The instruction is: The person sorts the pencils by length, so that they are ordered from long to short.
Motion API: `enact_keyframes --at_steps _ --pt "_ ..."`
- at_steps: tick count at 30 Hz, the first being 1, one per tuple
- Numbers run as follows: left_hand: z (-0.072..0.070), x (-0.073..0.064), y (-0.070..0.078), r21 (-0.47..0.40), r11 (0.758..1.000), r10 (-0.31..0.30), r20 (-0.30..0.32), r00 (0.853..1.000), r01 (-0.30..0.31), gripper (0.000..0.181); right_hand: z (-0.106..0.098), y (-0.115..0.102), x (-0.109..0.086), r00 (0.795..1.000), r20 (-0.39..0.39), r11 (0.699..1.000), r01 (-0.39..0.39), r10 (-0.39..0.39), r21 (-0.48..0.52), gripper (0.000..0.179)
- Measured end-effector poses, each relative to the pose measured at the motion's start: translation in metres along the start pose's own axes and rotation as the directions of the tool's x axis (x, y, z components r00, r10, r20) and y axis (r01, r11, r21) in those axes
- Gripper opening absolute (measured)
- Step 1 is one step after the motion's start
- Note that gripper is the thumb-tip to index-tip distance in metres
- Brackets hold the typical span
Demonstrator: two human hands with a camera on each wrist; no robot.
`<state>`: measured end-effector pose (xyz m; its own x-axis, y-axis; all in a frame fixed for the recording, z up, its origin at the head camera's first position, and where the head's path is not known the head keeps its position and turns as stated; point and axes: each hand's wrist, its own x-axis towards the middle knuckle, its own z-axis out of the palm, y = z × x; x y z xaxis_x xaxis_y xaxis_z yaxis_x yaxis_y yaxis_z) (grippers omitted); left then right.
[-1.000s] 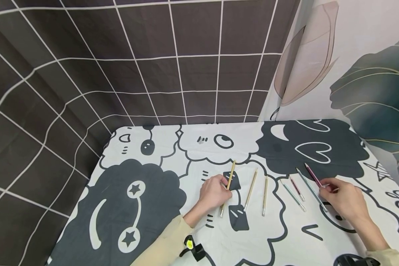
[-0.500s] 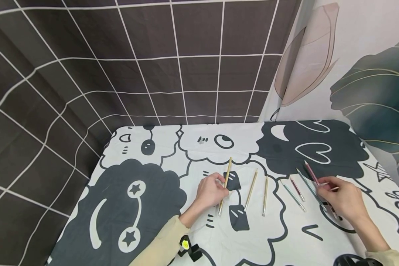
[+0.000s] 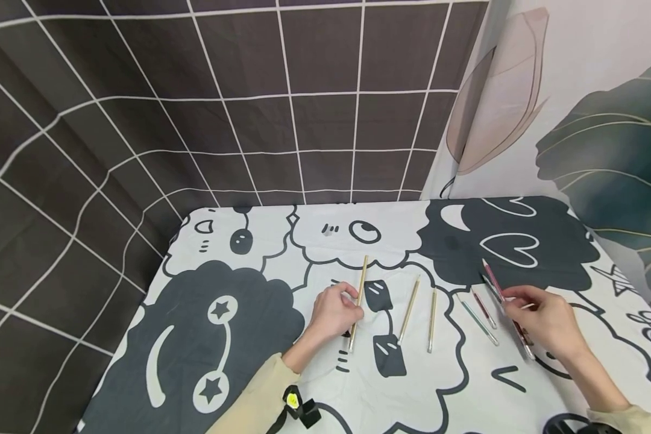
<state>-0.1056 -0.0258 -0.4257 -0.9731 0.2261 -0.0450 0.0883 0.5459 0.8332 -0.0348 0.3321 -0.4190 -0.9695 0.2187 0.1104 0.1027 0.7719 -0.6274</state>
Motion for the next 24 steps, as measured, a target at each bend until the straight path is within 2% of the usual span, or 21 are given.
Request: enact_keyframes --at_steps 5,12,19,24 --pt "-0.006 -0.002 -0.004 0.013 1.0 -0.011 -0.011 1.0 0.011 0.018 0.004 -0.011 -0.003 0.999 0.032 0.999 0.005 -0.006 0.033 0.022" --pt "-0.012 -0.005 -0.009 0.015 0.999 -0.03 -0.033 0.999 0.03 0.017 0.012 -0.023 -0.004 0.998 0.035 0.992 0.044 -0.048 0.119 0.022" --pt "-0.019 -0.008 -0.013 -0.016 0.998 -0.056 -0.046 0.997 0.055 0.018 0.022 -0.037 -0.005 0.997 0.009 0.983 0.077 -0.08 0.169 0.02" --pt "-0.023 -0.009 -0.017 -0.033 0.998 -0.062 -0.04 0.997 0.061 0.019 0.03 -0.046 -0.004 0.996 0.028 0.975 0.073 -0.081 0.211 0.021"
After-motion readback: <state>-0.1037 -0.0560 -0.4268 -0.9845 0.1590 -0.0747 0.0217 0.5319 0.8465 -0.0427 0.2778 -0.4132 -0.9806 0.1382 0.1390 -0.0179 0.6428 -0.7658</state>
